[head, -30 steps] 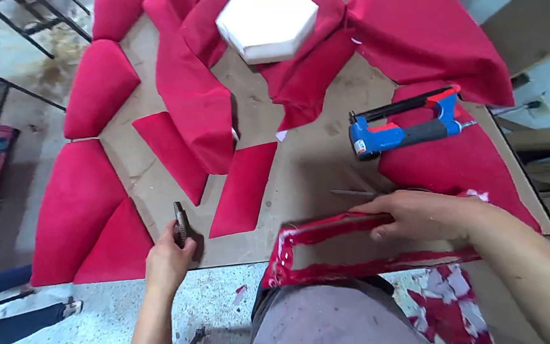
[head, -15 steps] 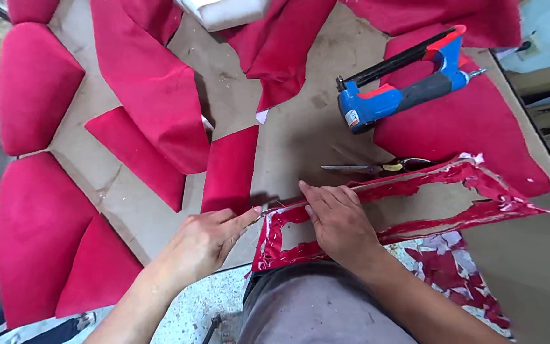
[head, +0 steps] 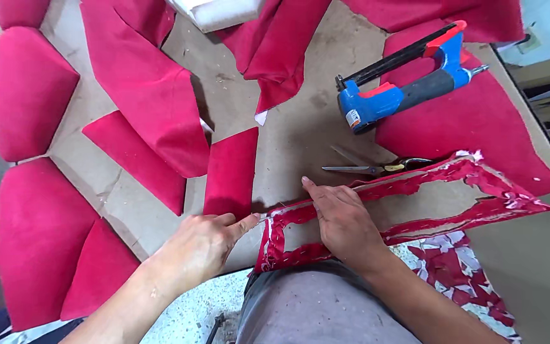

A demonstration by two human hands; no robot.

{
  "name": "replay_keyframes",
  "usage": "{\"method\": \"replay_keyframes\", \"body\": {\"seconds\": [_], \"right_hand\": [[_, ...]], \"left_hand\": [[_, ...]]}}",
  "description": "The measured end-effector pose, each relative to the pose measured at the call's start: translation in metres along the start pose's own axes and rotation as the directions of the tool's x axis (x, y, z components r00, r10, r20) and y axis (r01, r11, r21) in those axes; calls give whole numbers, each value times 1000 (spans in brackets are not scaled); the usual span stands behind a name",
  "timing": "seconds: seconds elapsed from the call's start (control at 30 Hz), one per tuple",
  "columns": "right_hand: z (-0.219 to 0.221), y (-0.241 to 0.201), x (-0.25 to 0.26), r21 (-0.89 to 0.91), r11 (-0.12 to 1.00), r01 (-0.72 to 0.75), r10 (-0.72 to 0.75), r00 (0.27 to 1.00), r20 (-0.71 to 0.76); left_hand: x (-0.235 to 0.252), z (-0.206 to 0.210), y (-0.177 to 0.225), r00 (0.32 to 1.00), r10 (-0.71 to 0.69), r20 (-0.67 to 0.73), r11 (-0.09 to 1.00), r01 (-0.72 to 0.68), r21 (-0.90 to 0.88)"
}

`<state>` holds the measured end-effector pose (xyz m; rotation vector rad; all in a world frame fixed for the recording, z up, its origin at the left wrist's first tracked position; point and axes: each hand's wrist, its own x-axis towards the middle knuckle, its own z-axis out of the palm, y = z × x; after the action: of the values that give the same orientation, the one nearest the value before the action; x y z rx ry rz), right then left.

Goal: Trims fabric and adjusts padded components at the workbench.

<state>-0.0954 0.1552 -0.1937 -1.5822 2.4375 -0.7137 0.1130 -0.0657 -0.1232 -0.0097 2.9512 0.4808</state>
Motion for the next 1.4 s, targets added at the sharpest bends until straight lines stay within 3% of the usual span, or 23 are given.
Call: {"method": "replay_keyframes", "body": {"seconds": [0.1, 0.2, 0.3, 0.43, 0.7, 0.93, 1.07, 1.13, 1.27, 1.4], "right_hand": [[2, 3, -3, -27, 999, 25, -26, 999, -19], [5, 1, -5, -76, 997, 18, -16, 999, 28], [6, -2, -4, -187, 982, 28, -3, 992, 129], [4, -4, -1, -227, 972, 54, -11, 983, 186], [4, -4, 4, -236, 970, 55, 5, 969, 246], [3, -3, 1, -225, 972, 68, -9, 967, 253], [1, -2, 3, -202, 976, 76, -23, 967, 252], [-1, -2, 3, -185, 979, 81, -32, 967, 254], [0, -2, 2, -170, 982, 85, -43, 971, 235], [2, -2, 3, -185, 980, 68, -28, 978, 206]], "left_hand": [[-35, 6, 19, 980, -190, -56, 978, 184, -95], [-60, 17, 55, 872, -459, -169, 869, 401, -290], [-58, 39, 93, 796, -580, -173, 774, 473, -422], [-38, 55, 114, 759, -602, -247, 774, 480, -413], [-10, 58, 119, 766, -606, -214, 791, 555, -256], [-61, 44, 146, 749, -659, -62, 735, 625, -261], [-102, 37, 162, 659, -730, -180, 675, 657, -334], [-112, 41, 164, 664, -720, -203, 687, 640, -343], [-104, 61, 147, 736, -650, -191, 746, 568, -348], [-97, 62, 116, 861, -469, -198, 862, 397, -317]]}}
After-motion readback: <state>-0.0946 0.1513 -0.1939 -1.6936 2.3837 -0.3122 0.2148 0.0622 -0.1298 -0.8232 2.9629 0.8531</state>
